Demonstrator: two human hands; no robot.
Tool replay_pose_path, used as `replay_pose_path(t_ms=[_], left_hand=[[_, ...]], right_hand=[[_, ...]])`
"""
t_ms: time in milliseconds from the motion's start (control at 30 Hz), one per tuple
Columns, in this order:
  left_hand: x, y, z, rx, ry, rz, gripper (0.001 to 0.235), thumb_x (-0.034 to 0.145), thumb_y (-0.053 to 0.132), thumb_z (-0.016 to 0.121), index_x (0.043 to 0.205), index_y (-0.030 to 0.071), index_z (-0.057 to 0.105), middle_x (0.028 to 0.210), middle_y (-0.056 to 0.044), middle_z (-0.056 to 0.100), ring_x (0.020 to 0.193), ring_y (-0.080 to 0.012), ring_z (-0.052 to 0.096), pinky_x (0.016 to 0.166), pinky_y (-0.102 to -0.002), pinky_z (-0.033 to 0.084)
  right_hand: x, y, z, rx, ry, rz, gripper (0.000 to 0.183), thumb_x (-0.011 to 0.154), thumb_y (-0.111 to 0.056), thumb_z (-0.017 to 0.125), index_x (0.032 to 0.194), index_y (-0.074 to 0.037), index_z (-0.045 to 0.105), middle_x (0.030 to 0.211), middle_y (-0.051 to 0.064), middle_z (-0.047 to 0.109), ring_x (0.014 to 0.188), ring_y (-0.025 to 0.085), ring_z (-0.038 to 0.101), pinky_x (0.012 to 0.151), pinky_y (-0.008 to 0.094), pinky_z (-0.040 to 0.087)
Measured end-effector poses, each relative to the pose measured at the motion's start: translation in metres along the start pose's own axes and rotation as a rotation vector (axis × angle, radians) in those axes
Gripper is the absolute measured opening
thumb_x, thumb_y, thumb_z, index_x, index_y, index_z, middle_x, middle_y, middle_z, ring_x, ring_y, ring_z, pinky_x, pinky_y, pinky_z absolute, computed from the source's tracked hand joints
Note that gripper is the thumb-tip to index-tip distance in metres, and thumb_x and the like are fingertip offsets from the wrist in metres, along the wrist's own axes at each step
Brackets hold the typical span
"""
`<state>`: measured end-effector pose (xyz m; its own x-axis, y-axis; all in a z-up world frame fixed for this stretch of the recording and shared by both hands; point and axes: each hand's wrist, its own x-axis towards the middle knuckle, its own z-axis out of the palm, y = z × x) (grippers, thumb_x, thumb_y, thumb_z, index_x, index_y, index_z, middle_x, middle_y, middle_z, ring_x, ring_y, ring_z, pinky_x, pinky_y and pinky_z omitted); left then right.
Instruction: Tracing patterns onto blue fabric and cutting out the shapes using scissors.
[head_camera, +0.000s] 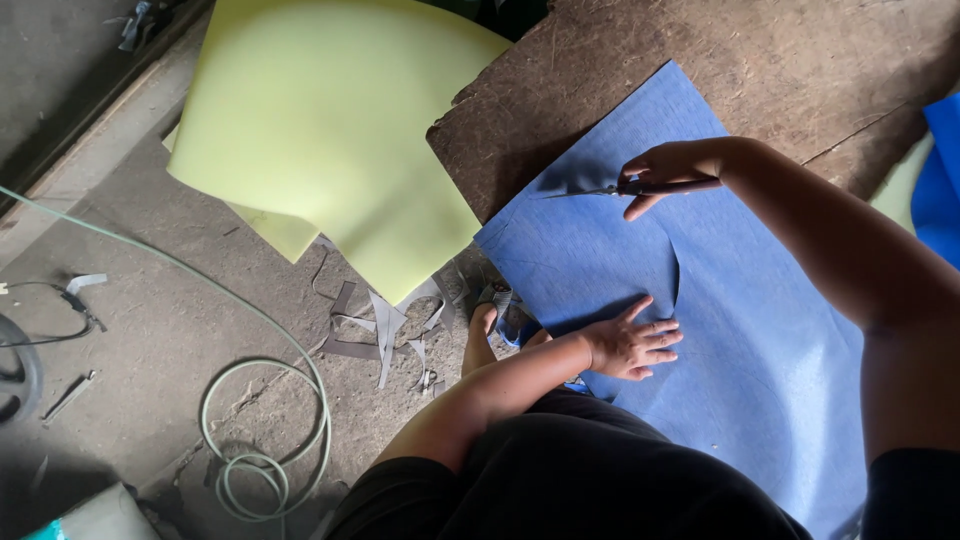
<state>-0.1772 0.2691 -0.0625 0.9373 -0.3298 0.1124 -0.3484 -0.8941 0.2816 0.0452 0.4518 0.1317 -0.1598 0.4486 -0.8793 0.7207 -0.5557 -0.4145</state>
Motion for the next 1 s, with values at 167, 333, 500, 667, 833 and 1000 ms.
replay_pose_path(t_ms=[167, 333, 500, 667, 833, 1000], left_hand=[[-0.002, 0.001, 0.001, 0.013, 0.051, -0.001, 0.051, 0.097, 0.050, 0.054, 0.143, 0.030, 0.058, 0.159, -0.003, 0.042, 0.153, -0.0238, 0.029, 0.120, -0.074, 0.022], [-0.001, 0.001, -0.001, 0.002, 0.019, 0.008, 0.050, 0.099, 0.051, 0.052, 0.145, 0.031, 0.057, 0.160, -0.003, 0.041, 0.153, -0.0240, 0.027, 0.120, -0.074, 0.021], [-0.001, 0.001, 0.002, 0.012, 0.017, -0.006, 0.050, 0.098, 0.052, 0.049, 0.144, 0.033, 0.058, 0.159, -0.001, 0.042, 0.153, -0.0229, 0.028, 0.120, -0.075, 0.019], [-0.002, 0.000, 0.009, 0.004, 0.120, 0.001, 0.052, 0.094, 0.051, 0.056, 0.140, 0.029, 0.061, 0.158, -0.005, 0.043, 0.152, -0.0255, 0.030, 0.119, -0.076, 0.022], [0.009, -0.016, 0.037, -0.215, 0.440, -0.011, 0.036, 0.091, 0.044, 0.060, 0.118, 0.024, 0.075, 0.136, -0.003, 0.065, 0.139, -0.0216, 0.053, 0.117, -0.069, 0.032], [0.013, -0.117, -0.047, -0.009, 0.563, -0.466, 0.057, 0.069, 0.029, 0.085, 0.121, 0.022, 0.063, 0.123, -0.006, 0.055, 0.113, -0.0299, 0.058, 0.089, -0.052, 0.051]], right_hand=[[0.021, 0.001, 0.004, -0.059, 0.002, -0.030, 0.061, 0.079, -0.027, 0.085, 0.133, -0.007, 0.068, 0.077, 0.008, 0.079, 0.046, 0.014, 0.048, 0.045, 0.024, 0.042], [0.025, -0.017, 0.009, -0.068, -0.005, -0.037, 0.060, 0.081, -0.030, 0.086, 0.132, -0.004, 0.067, 0.074, 0.009, 0.079, 0.046, 0.015, 0.048, 0.046, 0.025, 0.040], [0.047, -0.023, 0.022, -0.101, 0.007, -0.090, 0.060, 0.079, -0.037, 0.088, 0.129, -0.008, 0.070, 0.076, 0.009, 0.078, 0.047, 0.015, 0.052, 0.046, 0.024, 0.043], [0.049, -0.042, 0.041, -0.168, 0.104, -0.173, 0.059, 0.073, -0.050, 0.092, 0.110, -0.007, 0.075, 0.073, 0.012, 0.071, 0.059, 0.022, 0.058, 0.058, 0.035, 0.046], [-0.013, -0.050, 0.075, 0.121, 0.393, -0.220, 0.058, 0.075, -0.048, 0.091, 0.113, -0.009, 0.073, 0.088, 0.017, 0.071, 0.088, 0.033, 0.069, 0.083, 0.046, 0.052], [-0.085, 0.089, 0.179, 0.675, 1.165, -0.402, 0.050, 0.090, -0.040, 0.084, 0.124, -0.011, 0.064, 0.063, 0.005, 0.054, 0.057, 0.016, 0.058, 0.058, 0.029, 0.048]])
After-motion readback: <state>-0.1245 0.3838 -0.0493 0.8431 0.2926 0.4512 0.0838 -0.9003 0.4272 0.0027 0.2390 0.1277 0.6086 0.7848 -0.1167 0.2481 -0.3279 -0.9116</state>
